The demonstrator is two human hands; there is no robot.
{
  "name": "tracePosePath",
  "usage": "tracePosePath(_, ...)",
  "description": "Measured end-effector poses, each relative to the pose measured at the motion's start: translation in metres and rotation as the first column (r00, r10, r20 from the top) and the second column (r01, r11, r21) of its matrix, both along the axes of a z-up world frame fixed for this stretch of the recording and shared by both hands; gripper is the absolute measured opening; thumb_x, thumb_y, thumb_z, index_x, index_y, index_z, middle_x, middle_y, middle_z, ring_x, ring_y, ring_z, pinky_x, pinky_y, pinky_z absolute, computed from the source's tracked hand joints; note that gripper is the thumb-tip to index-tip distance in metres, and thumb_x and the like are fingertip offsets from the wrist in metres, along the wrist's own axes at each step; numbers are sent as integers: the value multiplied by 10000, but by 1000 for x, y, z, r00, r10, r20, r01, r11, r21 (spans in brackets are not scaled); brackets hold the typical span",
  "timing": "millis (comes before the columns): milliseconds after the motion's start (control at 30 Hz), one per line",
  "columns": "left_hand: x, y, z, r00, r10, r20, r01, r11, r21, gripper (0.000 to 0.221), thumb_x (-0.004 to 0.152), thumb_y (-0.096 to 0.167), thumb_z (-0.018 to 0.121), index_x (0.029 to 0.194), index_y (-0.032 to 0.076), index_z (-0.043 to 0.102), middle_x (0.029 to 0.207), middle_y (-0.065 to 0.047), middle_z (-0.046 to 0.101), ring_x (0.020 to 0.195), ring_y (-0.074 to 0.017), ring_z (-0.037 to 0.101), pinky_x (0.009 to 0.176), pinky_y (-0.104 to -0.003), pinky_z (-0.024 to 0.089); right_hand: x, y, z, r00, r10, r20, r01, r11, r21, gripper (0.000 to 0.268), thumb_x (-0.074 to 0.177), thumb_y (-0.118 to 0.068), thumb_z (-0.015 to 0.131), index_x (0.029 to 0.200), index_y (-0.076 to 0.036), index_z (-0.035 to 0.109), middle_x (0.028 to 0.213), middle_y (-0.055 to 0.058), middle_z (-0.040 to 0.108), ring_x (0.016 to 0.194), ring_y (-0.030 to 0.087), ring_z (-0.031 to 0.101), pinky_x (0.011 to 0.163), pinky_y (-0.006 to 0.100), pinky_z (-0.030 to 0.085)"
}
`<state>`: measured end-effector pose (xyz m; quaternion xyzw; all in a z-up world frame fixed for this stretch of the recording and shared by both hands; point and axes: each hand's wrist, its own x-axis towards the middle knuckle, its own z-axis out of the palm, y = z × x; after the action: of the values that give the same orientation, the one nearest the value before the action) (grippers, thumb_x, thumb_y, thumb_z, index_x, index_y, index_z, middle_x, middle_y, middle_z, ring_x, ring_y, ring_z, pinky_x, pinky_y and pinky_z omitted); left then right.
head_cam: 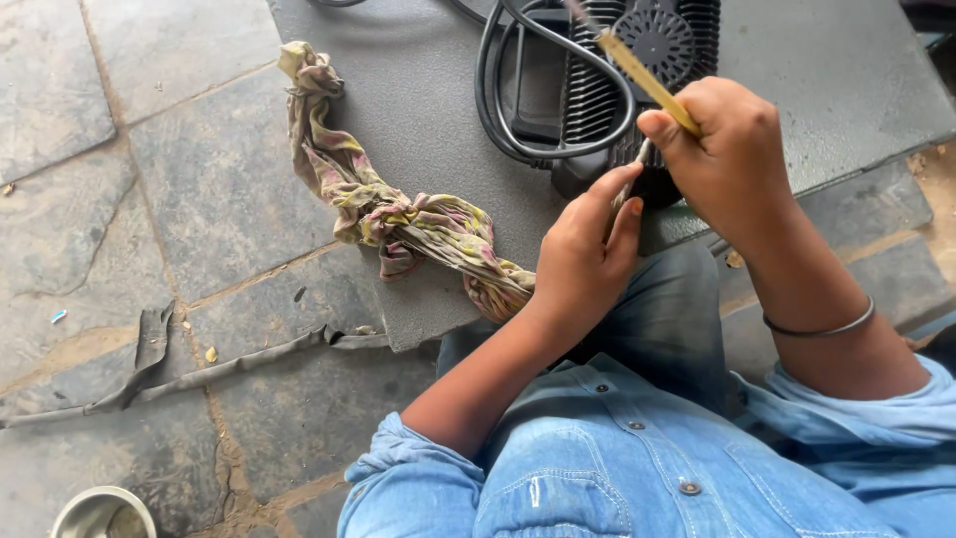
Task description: Cleaning the fins of a motorcycle electronic component using a screwdriver and a cloth.
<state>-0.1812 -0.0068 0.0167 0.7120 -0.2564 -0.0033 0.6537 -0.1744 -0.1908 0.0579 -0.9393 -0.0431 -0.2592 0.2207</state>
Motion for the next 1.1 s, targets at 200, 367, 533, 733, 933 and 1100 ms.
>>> tracePosePath(200, 4, 2, 0, 987, 57, 154, -91, 969, 229, 470, 1037, 223, 614, 1482, 101, 526, 1012, -144, 664, 881, -341, 682, 768, -445, 552, 16, -1, 0, 998, 48, -42, -54, 984, -170, 385, 1119, -248, 787, 861, -4, 639, 796, 116, 599, 748, 289, 600, 720, 429, 483)
tracePosePath(367, 3, -7, 4, 925, 25, 379, -178, 911, 373, 553, 1012, 308, 653, 1483, 48, 523, 918, -134, 623, 719, -304, 664, 653, -386, 557, 23, -10, 7, 992, 74, -101, -93, 977, -190, 351, 1122, -266, 768, 903, -13, 663, 818, 113, 609, 761, 292, 616, 730, 425, 496)
tracePosePath(533, -3, -18, 15, 882, 46, 469, -316, 796, 516, 663, 947, 407, 668, 1418, -47, 558, 801, -101, 602, 558, -236, 632, 488, -347, 522, 38, -22, 14, 961, 207, -185, -245, 945, -215, 309, 1012, -329, 762, 923, -48, 667, 891, 100, 640, 777, 306, 631, 662, 420, 494)
tracePosePath(733, -6, -30, 19, 786, 31, 617, -518, 578, 631, 502, 973, 238, 634, 1385, -44, 586, 752, -43, 601, 547, -180, 645, 427, -347, 518, 43, -24, 17, 949, 169, -265, -252, 913, -321, 347, 1010, -363, 754, 888, -58, 641, 885, 85, 622, 803, 311, 641, 666, 427, 503)
tracePosePath(933, 2, -24, 30, 821, -18, 571, -478, 527, 703, 508, 881, 123, 614, 1377, 18, 599, 709, -45, 614, 539, -185, 680, 406, -349, 543, 31, -26, 17, 978, 205, 21, -199, 967, -159, 277, 1111, -341, 705, 1023, -81, 669, 914, 96, 667, 808, 273, 658, 722, 370, 533)
tracePosePath(1100, -2, -24, 21, 787, -56, 614, -502, 521, 691, 541, 886, 122, 621, 1414, 13, 583, 713, -35, 598, 520, -156, 644, 412, -329, 531, 8, -59, 25, 952, 203, 227, -302, 729, 614, 316, 1171, -316, 600, 989, -58, 594, 860, 63, 582, 601, 141, 479, 547, 282, 373)
